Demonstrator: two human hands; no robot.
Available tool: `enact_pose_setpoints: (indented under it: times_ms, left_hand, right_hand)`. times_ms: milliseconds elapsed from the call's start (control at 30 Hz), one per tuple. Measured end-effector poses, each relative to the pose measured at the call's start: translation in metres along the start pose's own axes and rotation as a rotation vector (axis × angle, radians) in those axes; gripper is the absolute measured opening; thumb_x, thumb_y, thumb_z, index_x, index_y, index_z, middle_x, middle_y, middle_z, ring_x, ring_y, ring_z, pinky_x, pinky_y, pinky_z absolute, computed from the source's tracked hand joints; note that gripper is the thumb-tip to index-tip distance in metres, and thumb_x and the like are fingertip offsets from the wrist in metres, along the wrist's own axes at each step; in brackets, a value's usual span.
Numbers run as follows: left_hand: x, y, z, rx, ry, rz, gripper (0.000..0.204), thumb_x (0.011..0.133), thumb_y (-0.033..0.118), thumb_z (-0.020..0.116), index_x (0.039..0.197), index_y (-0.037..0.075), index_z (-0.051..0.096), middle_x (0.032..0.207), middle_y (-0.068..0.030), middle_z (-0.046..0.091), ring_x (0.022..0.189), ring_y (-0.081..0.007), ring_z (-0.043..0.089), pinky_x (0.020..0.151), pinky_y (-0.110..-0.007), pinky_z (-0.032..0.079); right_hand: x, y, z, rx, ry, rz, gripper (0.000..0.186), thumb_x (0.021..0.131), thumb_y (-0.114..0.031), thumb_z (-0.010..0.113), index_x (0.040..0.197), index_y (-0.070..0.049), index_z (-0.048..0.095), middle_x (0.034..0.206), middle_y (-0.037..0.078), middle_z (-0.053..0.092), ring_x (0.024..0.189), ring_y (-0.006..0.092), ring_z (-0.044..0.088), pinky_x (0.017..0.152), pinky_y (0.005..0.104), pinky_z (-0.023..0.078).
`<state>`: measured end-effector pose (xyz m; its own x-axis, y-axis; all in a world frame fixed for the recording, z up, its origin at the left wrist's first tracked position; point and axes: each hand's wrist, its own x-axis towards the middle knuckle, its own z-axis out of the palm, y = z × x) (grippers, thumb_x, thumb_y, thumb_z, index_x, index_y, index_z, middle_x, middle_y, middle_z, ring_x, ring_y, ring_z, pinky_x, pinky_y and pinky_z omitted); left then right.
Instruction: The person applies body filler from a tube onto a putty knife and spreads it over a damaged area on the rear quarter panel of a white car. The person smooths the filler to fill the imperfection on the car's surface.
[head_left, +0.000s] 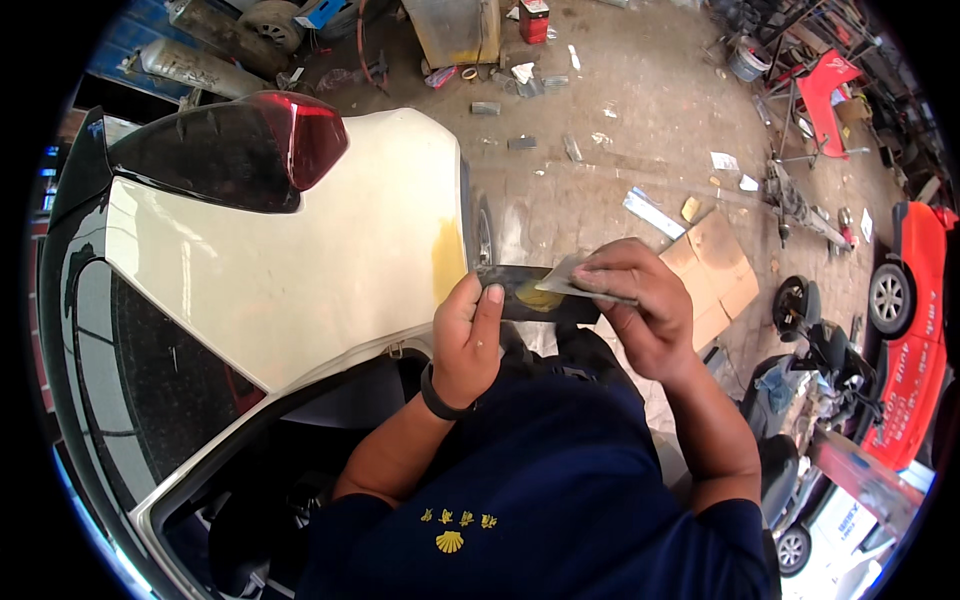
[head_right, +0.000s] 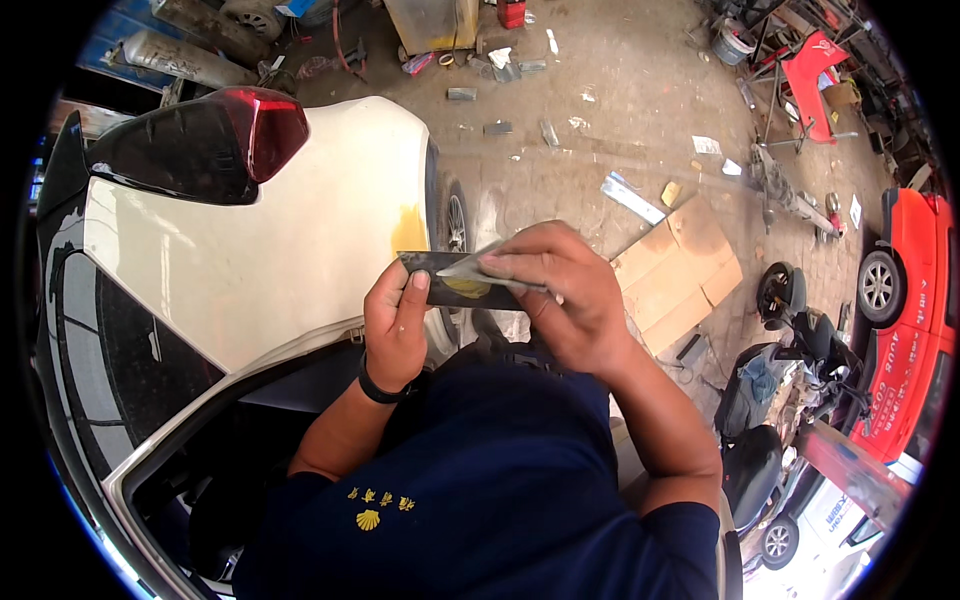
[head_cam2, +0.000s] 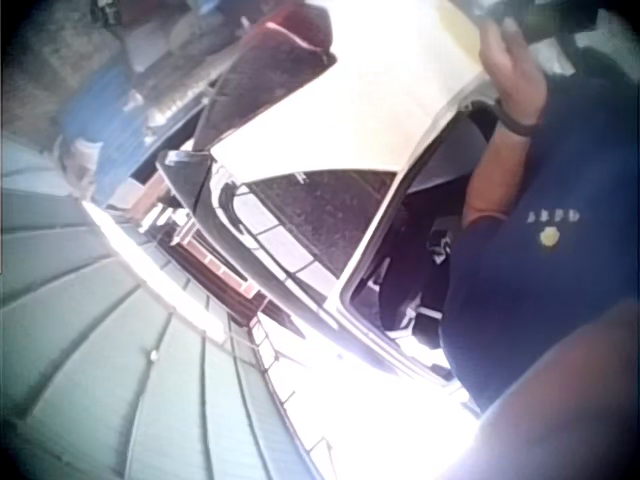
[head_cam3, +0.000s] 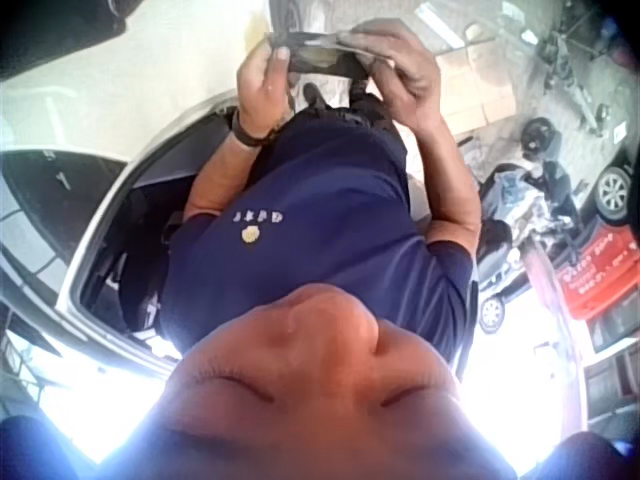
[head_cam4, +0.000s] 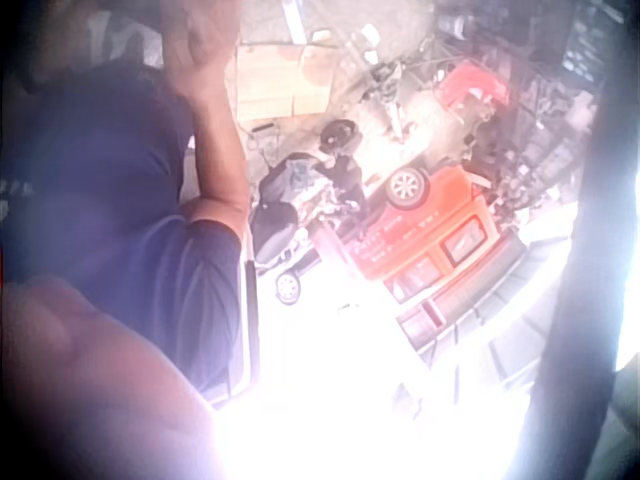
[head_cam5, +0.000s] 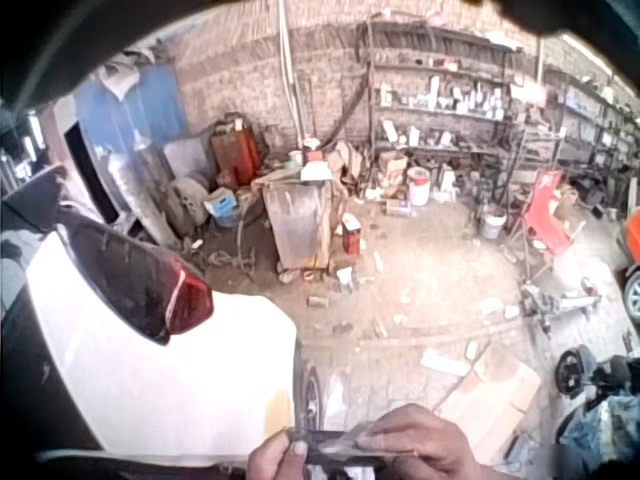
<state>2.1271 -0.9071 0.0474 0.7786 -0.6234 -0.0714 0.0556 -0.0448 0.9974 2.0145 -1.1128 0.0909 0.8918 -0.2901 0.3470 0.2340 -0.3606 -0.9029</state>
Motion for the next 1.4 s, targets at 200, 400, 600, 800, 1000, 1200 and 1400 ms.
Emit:
enact_pose_setpoints:
  times_ms: [200, 400, 600, 800, 1000, 1200, 1400]
  left_hand:
    - [0.004, 0.008, -0.006, -0.024, 0.022, -0.003, 0.028, 0.114, 0.017, 0.046, 0.111, -0.006, 0.063, 0.100, -0.0069, 0.070, 0.091, -0.0097, 0.064, 0.080, -0.026, 0.053]
    - [0.000, 0.007, -0.005, 0.088, 0.024, 0.035, 0.027, 0.111, 0.014, 0.051, 0.119, -0.006, 0.066, 0.096, -0.0074, 0.070, 0.086, -0.0099, 0.062, 0.078, -0.026, 0.051]
    - [-0.008, 0.012, 0.004, 0.252, -0.265, -0.042, 0.038, 0.105, 0.007, 0.056, 0.140, -0.004, 0.061, 0.079, -0.0173, 0.064, 0.067, -0.0221, 0.062, 0.067, -0.034, 0.049]
    - [-0.037, -0.022, -0.004, 0.322, -0.317, -0.178, 0.027, 0.108, 0.013, 0.054, 0.124, -0.004, 0.068, 0.082, -0.0082, 0.067, 0.071, -0.0137, 0.059, 0.065, -0.031, 0.046]
    - [-0.033, -0.028, -0.008, -0.079, -0.042, -0.283, 0.026, 0.113, 0.019, 0.050, 0.107, -0.001, 0.065, 0.082, 0.0005, 0.058, 0.075, -0.0085, 0.048, 0.069, -0.027, 0.043]
    - [-0.021, -0.010, -0.011, 0.100, 0.117, -0.165, 0.029, 0.112, 0.020, 0.051, 0.097, -0.002, 0.061, 0.076, 0.0002, 0.055, 0.071, -0.0072, 0.044, 0.064, -0.026, 0.040]
    - [-0.031, -0.022, -0.023, 0.212, 0.095, -0.168, 0.027, 0.112, 0.019, 0.053, 0.105, -0.003, 0.067, 0.084, 0.0014, 0.061, 0.075, -0.0050, 0.051, 0.066, -0.023, 0.043]
  right_hand:
    - [-0.012, 0.027, -0.027, 0.165, -0.096, 0.289, 0.026, 0.101, -0.003, 0.061, 0.124, 0.001, 0.072, 0.111, 0.012, 0.069, 0.100, 0.0207, 0.065, 0.089, 0.0309, 0.051]
    - [-0.028, 0.049, 0.006, 0.609, 0.527, 0.628, 0.022, 0.106, -0.016, 0.063, 0.118, 0.001, 0.069, 0.106, 0.002, 0.071, 0.093, 0.0086, 0.062, 0.082, 0.0262, 0.050]
    - [-0.041, 0.052, 0.036, 0.622, 0.329, 0.817, 0.020, 0.106, -0.014, 0.064, 0.116, 0.003, 0.068, 0.104, 0.005, 0.071, 0.094, 0.0086, 0.062, 0.084, 0.0281, 0.052]
    - [-0.037, 0.037, 0.008, 0.249, 0.266, 0.205, 0.017, 0.099, -0.006, 0.061, 0.108, 0.005, 0.071, 0.102, 0.015, 0.069, 0.093, 0.0209, 0.066, 0.084, 0.0325, 0.052]
    - [-0.041, 0.041, 0.011, 0.194, -0.101, 0.235, 0.023, 0.098, -0.003, 0.064, 0.118, 0.001, 0.074, 0.105, 0.014, 0.069, 0.093, 0.0246, 0.067, 0.082, 0.0338, 0.053]
    - [-0.048, 0.065, 0.001, 0.047, 0.117, 0.286, 0.021, 0.100, -0.004, 0.063, 0.117, 0.001, 0.073, 0.100, 0.016, 0.069, 0.089, 0.0271, 0.066, 0.082, 0.0355, 0.053]
    - [-0.043, 0.056, 0.050, -0.502, 0.123, -0.259, 0.044, 0.074, -0.003, 0.075, 0.118, -0.009, 0.078, 0.110, 0.008, 0.073, 0.096, 0.0275, 0.070, 0.079, 0.0395, 0.057]
